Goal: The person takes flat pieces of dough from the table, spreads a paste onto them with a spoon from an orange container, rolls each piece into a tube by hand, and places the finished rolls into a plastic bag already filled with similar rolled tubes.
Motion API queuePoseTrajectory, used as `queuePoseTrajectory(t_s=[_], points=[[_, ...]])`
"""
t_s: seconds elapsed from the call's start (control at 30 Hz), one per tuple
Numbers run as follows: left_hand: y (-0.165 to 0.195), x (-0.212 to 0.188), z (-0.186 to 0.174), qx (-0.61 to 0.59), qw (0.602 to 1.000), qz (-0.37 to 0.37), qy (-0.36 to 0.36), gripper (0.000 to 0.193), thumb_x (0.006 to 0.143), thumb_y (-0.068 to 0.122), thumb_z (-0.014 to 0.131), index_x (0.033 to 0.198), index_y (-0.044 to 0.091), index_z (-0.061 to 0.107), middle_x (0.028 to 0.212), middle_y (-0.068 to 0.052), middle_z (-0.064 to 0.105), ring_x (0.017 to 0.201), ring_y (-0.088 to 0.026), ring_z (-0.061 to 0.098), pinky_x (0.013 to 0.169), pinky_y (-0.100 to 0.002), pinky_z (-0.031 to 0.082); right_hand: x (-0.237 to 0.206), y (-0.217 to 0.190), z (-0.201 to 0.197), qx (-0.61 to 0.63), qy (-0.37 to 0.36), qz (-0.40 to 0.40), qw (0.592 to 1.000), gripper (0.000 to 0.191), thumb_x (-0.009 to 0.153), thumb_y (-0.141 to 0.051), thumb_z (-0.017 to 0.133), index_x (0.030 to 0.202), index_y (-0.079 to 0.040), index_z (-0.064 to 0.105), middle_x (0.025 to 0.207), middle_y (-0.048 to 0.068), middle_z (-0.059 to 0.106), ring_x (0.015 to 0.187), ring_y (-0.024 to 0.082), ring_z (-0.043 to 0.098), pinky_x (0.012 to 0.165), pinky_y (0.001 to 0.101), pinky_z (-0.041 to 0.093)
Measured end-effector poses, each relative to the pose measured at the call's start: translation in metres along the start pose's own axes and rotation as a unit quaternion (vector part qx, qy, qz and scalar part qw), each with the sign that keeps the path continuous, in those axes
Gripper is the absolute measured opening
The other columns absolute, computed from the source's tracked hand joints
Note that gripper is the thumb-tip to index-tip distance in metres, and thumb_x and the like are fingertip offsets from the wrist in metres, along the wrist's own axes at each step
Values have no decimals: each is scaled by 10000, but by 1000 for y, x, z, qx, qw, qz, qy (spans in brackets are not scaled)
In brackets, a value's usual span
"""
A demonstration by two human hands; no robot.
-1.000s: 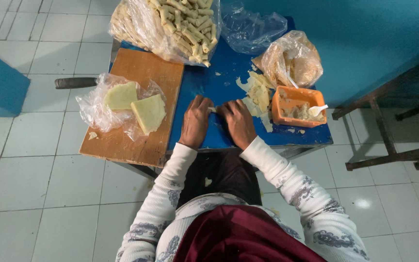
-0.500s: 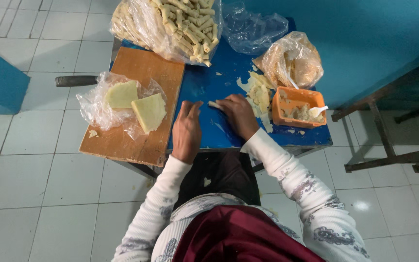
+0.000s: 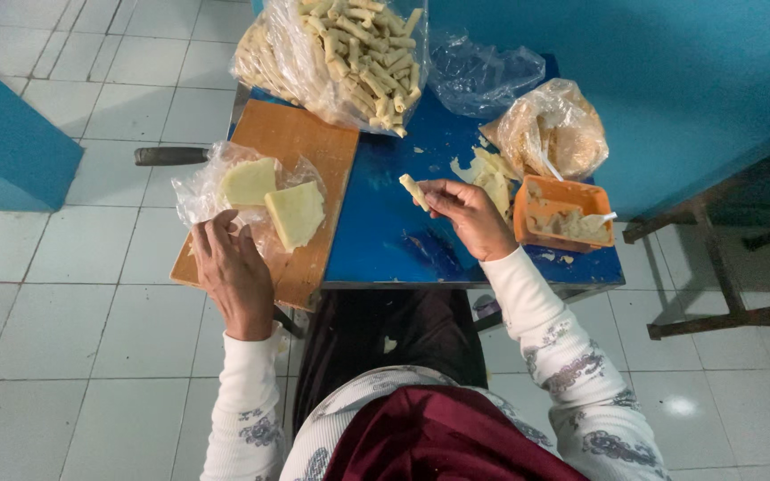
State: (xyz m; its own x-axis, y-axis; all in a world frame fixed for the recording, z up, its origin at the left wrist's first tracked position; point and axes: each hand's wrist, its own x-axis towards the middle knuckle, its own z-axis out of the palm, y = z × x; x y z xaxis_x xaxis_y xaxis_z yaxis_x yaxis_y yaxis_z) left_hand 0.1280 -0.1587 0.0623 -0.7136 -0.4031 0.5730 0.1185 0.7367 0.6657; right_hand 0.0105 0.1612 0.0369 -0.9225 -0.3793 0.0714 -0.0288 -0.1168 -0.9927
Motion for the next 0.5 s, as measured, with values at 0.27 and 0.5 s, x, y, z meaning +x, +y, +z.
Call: queuePoseTrajectory(t_s=[0.27,0.5], points=[[39,-26,52,-465,846,-127,-226,609,876,65,701,1427,48,440,1182,25,617,961,-88,624,794,-267,543,-7,-11,32,48,-69,50,995,249,1032,-124,629,1266,-40,637,1096,51,696,977,95,633,836,244,486],[62,-56,106,-574,736,-200,-297,265,1014,167,678,1180,-38,663,1051,-42,680,949,-103,587,859,-256,462,-75,-42,16,-232,20,-90,968,206,1041,-170,626,1217,-77,680,1146,-6,708,1083,109,656,931,225,511]])
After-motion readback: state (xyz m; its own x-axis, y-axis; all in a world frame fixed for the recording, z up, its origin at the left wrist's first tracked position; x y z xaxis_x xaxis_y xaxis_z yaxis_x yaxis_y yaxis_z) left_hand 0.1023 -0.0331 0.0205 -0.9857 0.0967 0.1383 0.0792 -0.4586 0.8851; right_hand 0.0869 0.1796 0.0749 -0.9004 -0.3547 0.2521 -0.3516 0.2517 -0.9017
